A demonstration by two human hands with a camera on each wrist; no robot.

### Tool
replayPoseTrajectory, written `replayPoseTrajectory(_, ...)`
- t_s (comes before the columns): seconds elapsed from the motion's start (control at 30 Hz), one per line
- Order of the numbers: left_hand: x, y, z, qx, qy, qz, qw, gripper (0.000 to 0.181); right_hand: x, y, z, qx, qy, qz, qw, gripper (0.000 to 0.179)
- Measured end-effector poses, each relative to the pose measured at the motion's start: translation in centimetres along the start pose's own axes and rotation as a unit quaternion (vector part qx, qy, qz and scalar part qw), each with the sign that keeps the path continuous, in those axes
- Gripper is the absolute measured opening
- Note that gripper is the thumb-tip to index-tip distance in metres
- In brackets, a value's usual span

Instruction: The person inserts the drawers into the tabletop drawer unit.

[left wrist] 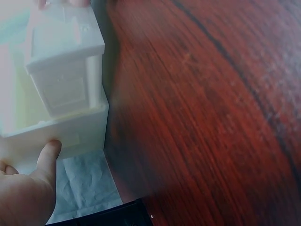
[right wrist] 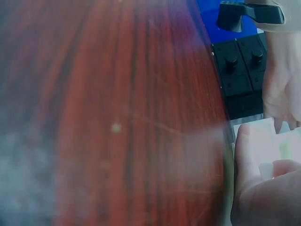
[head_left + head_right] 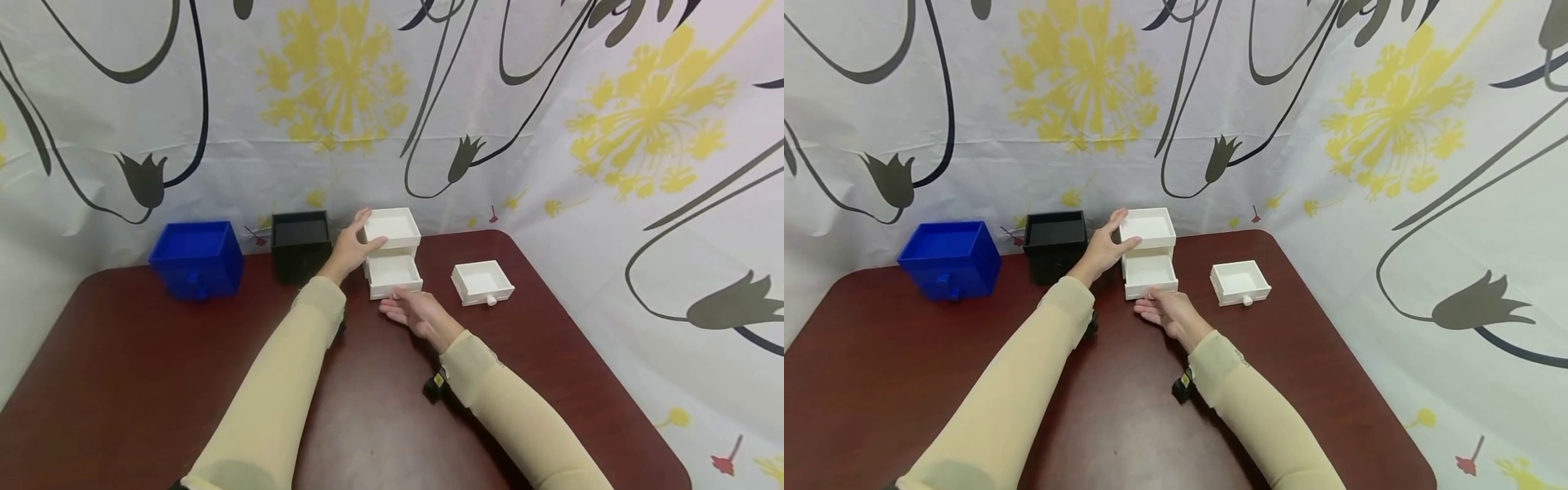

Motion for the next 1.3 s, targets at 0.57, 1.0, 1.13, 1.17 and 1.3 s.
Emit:
replayPoseTrajectory(0.57, 0.3, 0.2, -0.3, -0.016, 0.006, 0.005, 0.9998, 0.082, -0.4, -0.9, -0.3, 0.001, 0.041, -0.005, 0.9991, 0.016)
replayPoseTrajectory(1.0, 0.1, -0.1, -0.4, -0.030, 0.005, 0.010, 0.9995, 0.082, 0.0, -1.5, -0.9, -0.009, 0.065, -0.021, 0.9976, 0.017)
replayPoseTrajectory(1.13, 0.1, 0.0, -0.2, -0.031, 0.002, 0.009, 0.9995, 0.081, 0.1, -1.8, -1.1, -0.010, 0.063, -0.021, 0.9978, 0.017)
replayPoseTrajectory(1.17, 0.1, 0.0, -0.2, -0.031, 0.001, 0.010, 0.9995, 0.081, 0.1, -1.9, -1.2, -0.009, 0.062, -0.021, 0.9978, 0.017)
replayPoseTrajectory(1.3, 0.1, 0.0, -0.1, -0.031, 0.003, 0.012, 0.9994, 0.079, 0.0, -2.1, -1.2, -0.014, 0.055, -0.024, 0.9981, 0.018)
Point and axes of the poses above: each hand's wrist, its own y-axis away from the middle knuckle, its own x-axis out of the back of the hand, z = x × y, the point moved 5 cm from there along -y, towards the middle knuckle, and after that the axes turned 14 degrees about y, right-handed, at the moved point
